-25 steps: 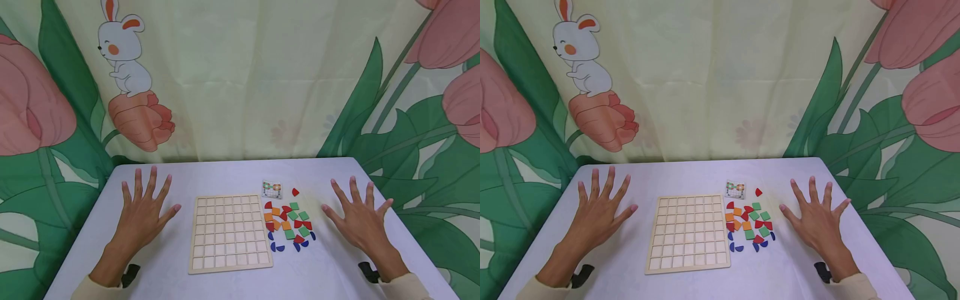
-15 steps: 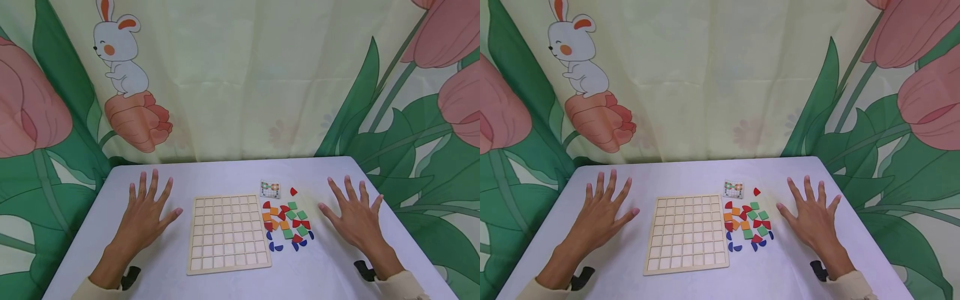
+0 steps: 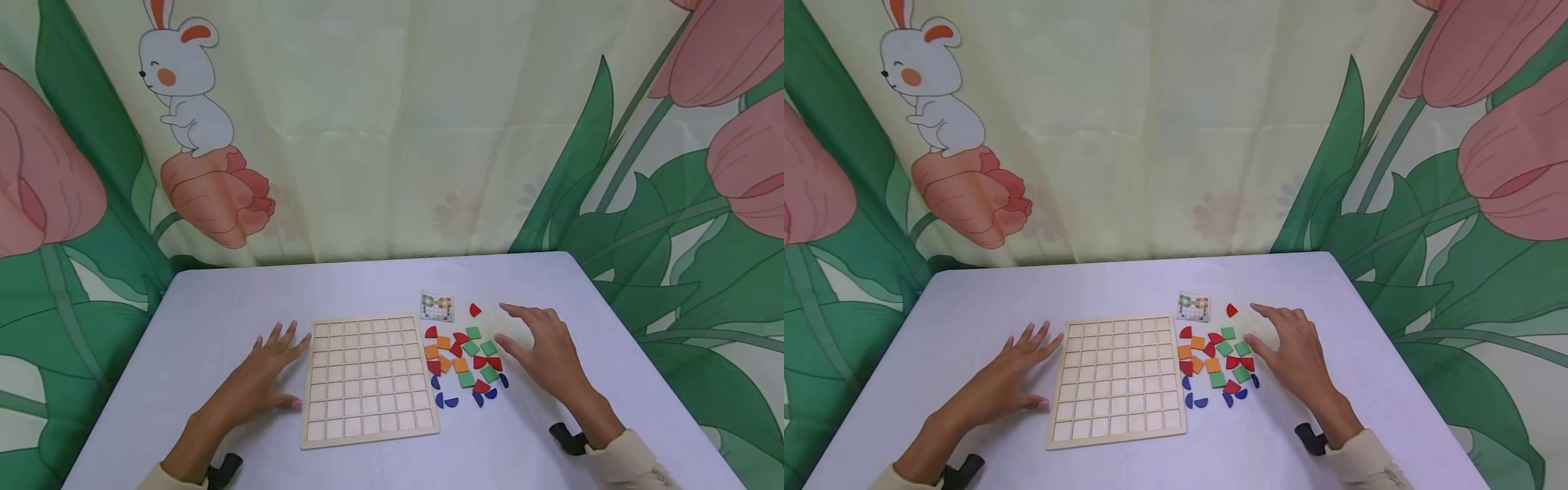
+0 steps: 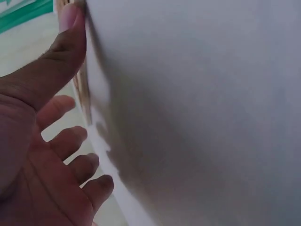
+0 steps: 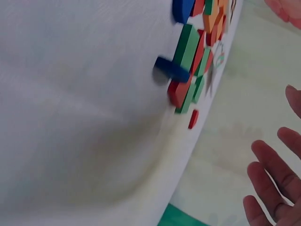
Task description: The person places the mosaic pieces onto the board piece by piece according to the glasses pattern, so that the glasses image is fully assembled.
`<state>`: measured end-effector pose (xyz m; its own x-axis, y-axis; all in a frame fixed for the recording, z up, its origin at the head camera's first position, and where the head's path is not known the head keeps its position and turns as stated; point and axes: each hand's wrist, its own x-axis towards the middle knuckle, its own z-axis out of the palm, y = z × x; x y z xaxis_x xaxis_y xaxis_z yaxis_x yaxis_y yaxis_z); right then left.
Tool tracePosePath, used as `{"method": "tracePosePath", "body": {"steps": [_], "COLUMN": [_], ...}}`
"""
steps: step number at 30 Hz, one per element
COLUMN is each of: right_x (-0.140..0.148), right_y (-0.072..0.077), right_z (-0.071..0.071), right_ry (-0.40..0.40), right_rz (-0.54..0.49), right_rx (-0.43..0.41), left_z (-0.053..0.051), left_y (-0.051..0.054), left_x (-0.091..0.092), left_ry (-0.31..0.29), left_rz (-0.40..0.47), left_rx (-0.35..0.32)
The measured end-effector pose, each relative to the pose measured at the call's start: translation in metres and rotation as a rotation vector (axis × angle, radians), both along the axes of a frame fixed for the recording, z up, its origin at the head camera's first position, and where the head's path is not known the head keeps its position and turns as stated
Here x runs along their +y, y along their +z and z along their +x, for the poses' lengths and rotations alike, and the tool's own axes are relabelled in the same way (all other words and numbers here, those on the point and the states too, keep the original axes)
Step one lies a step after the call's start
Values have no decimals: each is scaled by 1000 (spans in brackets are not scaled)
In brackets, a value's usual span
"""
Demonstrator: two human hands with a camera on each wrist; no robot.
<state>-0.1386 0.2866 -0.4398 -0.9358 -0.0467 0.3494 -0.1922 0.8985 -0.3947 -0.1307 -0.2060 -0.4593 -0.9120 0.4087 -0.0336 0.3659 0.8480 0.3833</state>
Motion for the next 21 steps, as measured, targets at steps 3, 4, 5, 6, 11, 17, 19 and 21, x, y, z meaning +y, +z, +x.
{"method": "tracePosePath", "body": {"steps": [3,4,5,6,11,17,19,21], "right_x": [-12,-15,-19,-22,-39,-58,-63,-67], "right_y": [-1,-2,-2,-3,-5,-8,-9,-11], "right_z": [-2,-3,-3,-4,-9,-22,-26,-31], "right_ry": [18,25,28,32,52,84,91,89], "right_rz": [-44,-57,-67,-77,-103,-107,-110,-106], "right_rx": [-63,-87,-107,-124,-208,-321,-339,-352], "left_z": [1,1,1,1,1,2,2,3], "left_y": [-10,-12,-14,-15,-16,-13,-12,-12], "left_x": [3,3,4,4,5,7,7,7], "left_ry": [-5,-5,-3,-1,-4,14,16,15], "left_rz": [24,29,31,32,40,48,49,48], "left_rx": [-83,-103,-112,-119,-122,-134,-130,-129]}}
